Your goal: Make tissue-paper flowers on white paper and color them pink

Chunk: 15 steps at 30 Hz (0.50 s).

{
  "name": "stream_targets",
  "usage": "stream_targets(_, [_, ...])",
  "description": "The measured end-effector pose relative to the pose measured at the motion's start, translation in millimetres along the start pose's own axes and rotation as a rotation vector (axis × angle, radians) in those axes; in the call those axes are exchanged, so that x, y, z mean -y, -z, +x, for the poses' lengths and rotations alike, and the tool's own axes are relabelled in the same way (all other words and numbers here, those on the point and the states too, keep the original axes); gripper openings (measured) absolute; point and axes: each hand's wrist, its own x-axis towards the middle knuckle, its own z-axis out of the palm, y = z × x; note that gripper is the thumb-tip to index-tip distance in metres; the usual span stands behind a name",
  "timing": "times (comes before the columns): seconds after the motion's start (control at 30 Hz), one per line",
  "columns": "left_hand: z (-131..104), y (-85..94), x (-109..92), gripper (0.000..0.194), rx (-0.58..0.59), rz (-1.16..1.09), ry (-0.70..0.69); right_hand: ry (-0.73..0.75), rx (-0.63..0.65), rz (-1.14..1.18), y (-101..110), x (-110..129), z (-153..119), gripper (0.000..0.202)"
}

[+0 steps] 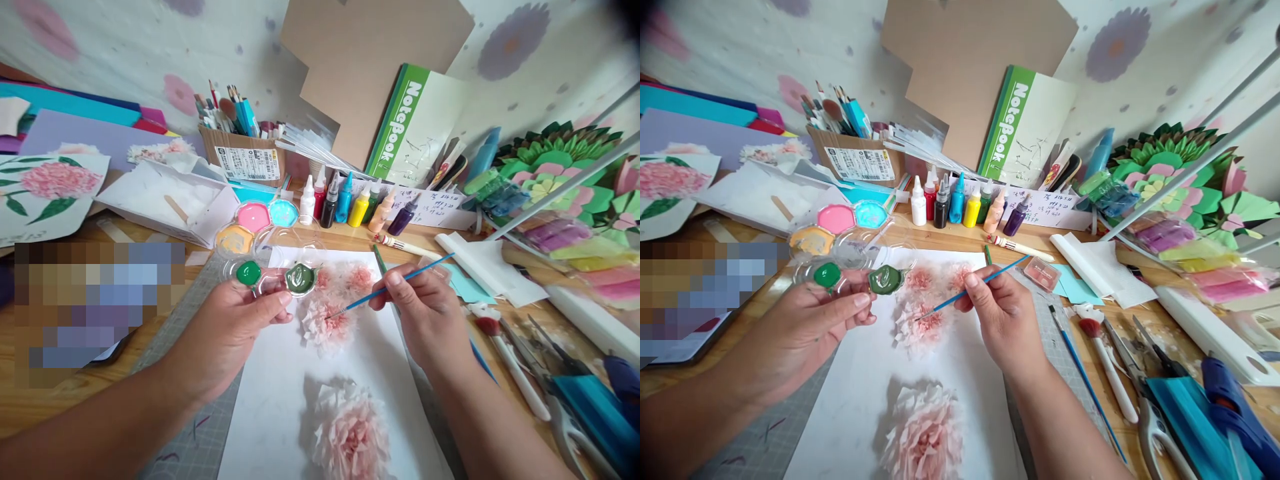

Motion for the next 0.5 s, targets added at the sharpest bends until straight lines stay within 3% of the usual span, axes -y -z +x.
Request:
stream_targets(0.27, [-0.6, 1.6, 1.0, 0.025, 0.015, -0.005, -0.005, -0.027, 0.003, -0.004, -3.9, -1.1, -0.1, 0.029])
stream_targets(0.5, [-1.3, -0.2, -0.2, 0.021, -0.003, 0.003, -0.008, -0.014, 0.004, -0.012, -2.9, -0.9, -0.3, 0.029])
